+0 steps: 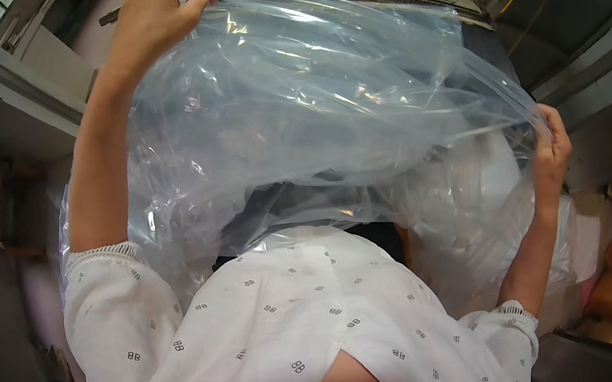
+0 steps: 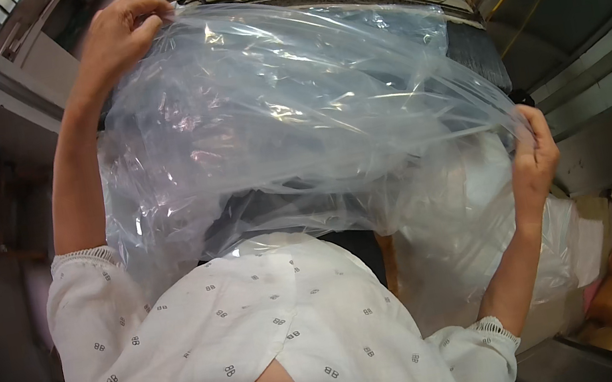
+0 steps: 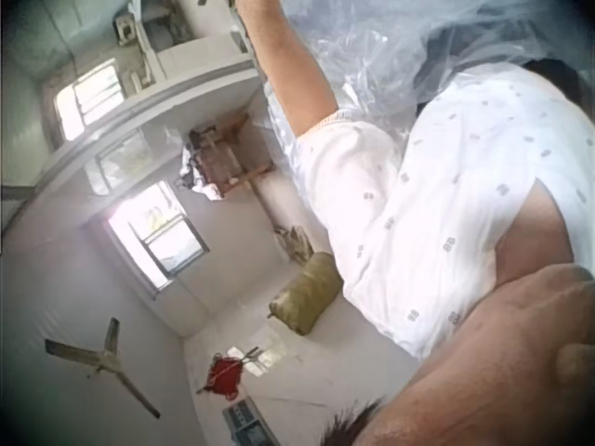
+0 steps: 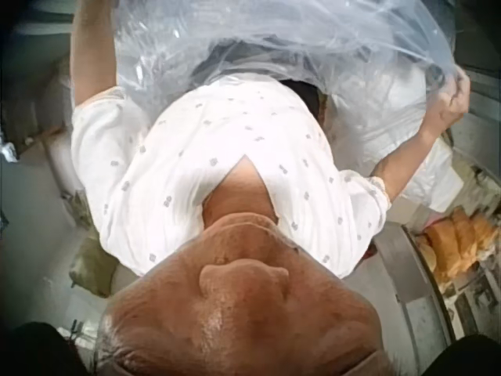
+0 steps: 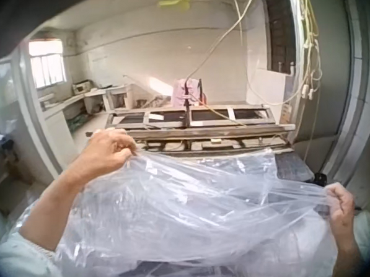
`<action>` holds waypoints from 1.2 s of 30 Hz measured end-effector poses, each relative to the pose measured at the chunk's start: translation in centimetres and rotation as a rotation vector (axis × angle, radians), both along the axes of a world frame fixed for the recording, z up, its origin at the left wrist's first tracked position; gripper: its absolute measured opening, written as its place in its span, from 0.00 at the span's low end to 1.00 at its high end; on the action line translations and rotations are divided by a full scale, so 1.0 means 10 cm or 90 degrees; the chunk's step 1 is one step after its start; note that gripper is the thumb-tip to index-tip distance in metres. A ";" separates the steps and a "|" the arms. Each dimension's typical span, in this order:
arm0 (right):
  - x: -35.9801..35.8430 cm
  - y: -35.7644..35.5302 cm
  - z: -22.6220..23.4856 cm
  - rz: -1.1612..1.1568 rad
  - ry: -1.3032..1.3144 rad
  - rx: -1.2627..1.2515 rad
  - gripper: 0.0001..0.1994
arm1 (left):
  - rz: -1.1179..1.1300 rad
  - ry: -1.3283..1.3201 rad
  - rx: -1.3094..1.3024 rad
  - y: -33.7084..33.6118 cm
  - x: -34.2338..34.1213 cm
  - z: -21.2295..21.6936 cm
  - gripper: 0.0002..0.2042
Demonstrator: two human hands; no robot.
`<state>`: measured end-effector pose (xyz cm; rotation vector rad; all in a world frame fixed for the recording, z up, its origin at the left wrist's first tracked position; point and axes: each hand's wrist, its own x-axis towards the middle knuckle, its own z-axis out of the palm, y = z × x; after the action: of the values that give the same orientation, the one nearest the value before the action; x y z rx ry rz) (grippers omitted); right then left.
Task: The person covers a large industrial knitting machine with a plastic sheet by hand.
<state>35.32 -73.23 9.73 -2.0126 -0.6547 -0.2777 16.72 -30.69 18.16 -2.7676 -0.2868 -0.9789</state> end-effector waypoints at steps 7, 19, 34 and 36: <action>0.16 -1.04 -0.25 -0.182 -0.012 0.033 0.07 | -0.184 0.071 -0.525 -0.32 0.39 0.11 0.09; -0.97 -4.35 -0.21 -0.618 0.054 0.341 0.19 | -0.695 0.218 -0.310 -1.87 1.21 -1.12 0.03; -0.16 -0.10 0.38 0.031 -0.234 -0.243 0.23 | -0.733 0.150 -0.494 -2.65 1.87 -0.90 0.10; 0.02 0.02 0.16 0.061 0.173 -0.149 0.11 | -0.740 0.152 -0.584 -2.35 1.87 -0.81 0.09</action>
<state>35.51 -73.06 11.38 -2.1820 -0.6308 0.1354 35.46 -54.20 10.04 -3.8404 1.3998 -0.7156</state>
